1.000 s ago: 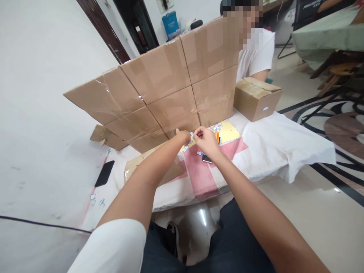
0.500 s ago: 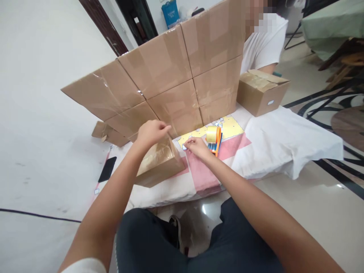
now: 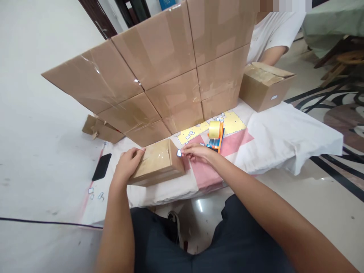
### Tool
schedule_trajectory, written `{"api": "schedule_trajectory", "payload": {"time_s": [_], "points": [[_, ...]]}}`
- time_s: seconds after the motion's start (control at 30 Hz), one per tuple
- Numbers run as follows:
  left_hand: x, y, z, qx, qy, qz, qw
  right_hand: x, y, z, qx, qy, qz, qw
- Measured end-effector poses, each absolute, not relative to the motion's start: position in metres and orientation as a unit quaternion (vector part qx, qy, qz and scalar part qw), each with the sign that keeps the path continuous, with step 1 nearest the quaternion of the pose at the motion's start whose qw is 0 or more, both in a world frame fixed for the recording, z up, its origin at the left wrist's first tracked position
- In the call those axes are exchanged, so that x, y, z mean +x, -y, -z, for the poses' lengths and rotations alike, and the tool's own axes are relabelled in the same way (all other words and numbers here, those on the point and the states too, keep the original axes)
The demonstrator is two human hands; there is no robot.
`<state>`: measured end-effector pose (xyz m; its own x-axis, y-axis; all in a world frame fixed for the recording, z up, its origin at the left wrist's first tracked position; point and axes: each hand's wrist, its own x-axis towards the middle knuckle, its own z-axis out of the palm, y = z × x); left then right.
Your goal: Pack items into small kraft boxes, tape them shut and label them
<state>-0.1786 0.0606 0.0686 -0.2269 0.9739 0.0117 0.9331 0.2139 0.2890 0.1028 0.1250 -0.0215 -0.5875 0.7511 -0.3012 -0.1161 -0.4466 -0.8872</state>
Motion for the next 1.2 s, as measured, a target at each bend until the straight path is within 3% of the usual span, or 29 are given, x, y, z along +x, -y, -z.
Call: {"api": "schedule_trajectory", "payload": {"time_s": [0.2,0.4,0.87,1.07,1.2], "points": [[-0.199,-0.054,-0.071,0.625,-0.755,-0.163,0.113,0.102,-0.126,0.028,-0.328,0.496,-0.776,0.21],[-0.206,-0.05,-0.071,0.605,-0.767,-0.18,0.112,0.09,-0.127,0.024,-0.242,0.57,-0.744,0.251],[-0.203,-0.049,-0.072,0.621,-0.754,-0.18,0.117,0.067,-0.107,0.011,-0.267,0.548,-0.721,0.33],[-0.206,-0.049,-0.07,0.623,-0.749,-0.185,0.126,0.07,-0.101,0.016,-0.361,0.638,-0.546,0.406],[-0.205,-0.048,-0.071,0.624,-0.745,-0.192,0.133,0.077,-0.098,0.013,-0.254,0.662,-0.62,0.334]]}}
